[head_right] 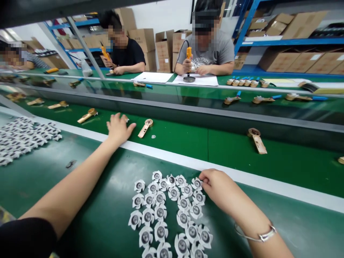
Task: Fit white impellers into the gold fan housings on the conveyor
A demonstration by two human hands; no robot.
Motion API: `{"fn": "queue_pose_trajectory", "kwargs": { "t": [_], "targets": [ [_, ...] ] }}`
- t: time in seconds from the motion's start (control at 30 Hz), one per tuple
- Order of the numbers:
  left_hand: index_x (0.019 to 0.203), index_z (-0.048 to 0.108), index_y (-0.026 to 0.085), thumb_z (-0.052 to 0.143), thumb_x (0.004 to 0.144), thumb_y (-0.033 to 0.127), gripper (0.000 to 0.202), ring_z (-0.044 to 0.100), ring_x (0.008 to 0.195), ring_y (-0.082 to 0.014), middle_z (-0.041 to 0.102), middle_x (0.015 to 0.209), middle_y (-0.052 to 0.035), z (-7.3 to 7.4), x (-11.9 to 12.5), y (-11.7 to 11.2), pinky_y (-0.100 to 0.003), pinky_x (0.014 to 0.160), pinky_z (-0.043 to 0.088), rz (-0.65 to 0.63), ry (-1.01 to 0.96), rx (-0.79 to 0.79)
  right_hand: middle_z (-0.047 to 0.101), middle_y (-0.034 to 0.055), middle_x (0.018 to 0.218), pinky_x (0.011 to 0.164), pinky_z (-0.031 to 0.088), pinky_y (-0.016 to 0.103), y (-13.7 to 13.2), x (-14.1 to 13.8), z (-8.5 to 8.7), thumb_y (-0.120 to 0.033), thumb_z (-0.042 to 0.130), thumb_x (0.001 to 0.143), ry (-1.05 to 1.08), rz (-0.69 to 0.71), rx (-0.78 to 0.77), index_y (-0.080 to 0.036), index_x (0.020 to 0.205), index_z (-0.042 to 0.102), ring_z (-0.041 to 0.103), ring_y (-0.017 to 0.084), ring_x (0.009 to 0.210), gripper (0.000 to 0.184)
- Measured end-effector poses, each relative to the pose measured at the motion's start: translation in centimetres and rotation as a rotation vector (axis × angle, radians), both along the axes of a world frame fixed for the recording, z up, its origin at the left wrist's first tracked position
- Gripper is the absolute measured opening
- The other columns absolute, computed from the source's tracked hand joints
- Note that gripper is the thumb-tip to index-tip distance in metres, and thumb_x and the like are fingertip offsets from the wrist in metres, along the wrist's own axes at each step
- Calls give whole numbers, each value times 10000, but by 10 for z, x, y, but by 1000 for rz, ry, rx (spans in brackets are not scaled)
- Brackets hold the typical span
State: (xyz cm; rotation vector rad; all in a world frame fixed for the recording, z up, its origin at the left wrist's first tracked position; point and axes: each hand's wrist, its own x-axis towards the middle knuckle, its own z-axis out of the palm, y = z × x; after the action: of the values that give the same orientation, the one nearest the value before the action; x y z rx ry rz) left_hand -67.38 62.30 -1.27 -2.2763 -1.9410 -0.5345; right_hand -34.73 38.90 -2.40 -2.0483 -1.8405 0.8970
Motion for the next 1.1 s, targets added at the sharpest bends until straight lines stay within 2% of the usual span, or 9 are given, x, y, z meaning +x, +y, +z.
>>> {"fn": "queue_pose_trajectory", "kwargs": {
  "t": [0.17,0.27,0.4,0.5,0.6,0.7,0.77,0.9,1.1],
  "targets": [
    [1290,582,165,617,952,360,392,580,1203,-283,566,1361,-127,-18,57,8,-522,1006,501,-104,10,-146,634,27,594,549,379,322,0,6,-3,-281,538,756,-37,21,-7,-238,618,582,568,215,570,152],
    [1254,596,146,623,952,336,358,631,1102,-252,616,1266,-117,-20,69,11,-468,929,552,-114,-34,-266,661,28,622,546,408,314,-1,10,3,-316,511,787,-46,-39,-13,-237,675,566,614,212,577,148],
    [1220,604,152,607,960,352,328,651,1015,-222,645,1181,-101,-4,71,-18,-431,880,564,-239,-133,-363,706,35,712,624,491,279,-6,-5,27,-356,508,815,174,-238,20,-231,779,550,706,202,707,136],
    [1108,631,172,626,934,428,310,665,851,-178,693,981,-39,10,78,-63,-323,763,555,-465,-230,-485,624,-19,628,553,476,250,-13,-29,49,-358,567,794,342,-319,153,-237,827,526,652,166,597,132],
    [897,617,192,680,861,523,339,630,679,-142,667,770,29,25,87,-110,-236,590,470,-652,-306,-617,576,-51,592,502,457,225,-20,-51,65,-319,580,811,404,-352,286,-246,873,517,584,135,532,115],
    [832,555,185,684,821,592,427,587,664,-163,628,738,16,41,91,-138,-255,558,397,-676,-331,-623,565,-57,578,468,435,200,-27,-62,75,-289,576,828,442,-396,363,-248,857,520,539,114,503,75],
    [896,564,182,627,876,564,388,587,726,-183,640,808,-11,51,91,-146,-274,604,400,-723,-347,-619,550,-58,569,451,426,191,-30,-63,78,-282,576,836,472,-388,377,-249,848,526,518,107,491,61],
    [869,587,173,446,1013,302,239,559,812,-163,600,843,-22,58,90,-151,-280,718,411,-945,-407,-560,571,-53,587,458,456,198,-33,-62,79,-279,582,849,490,-368,398,-254,875,534,549,115,494,61],
    [954,557,155,417,1024,273,196,516,705,-131,556,789,5,56,90,-156,-274,652,396,-897,-483,-519,587,-50,567,430,443,182,-34,-66,81,-282,576,844,394,-410,463,-249,828,550,554,105,463,45]
  ]
}}
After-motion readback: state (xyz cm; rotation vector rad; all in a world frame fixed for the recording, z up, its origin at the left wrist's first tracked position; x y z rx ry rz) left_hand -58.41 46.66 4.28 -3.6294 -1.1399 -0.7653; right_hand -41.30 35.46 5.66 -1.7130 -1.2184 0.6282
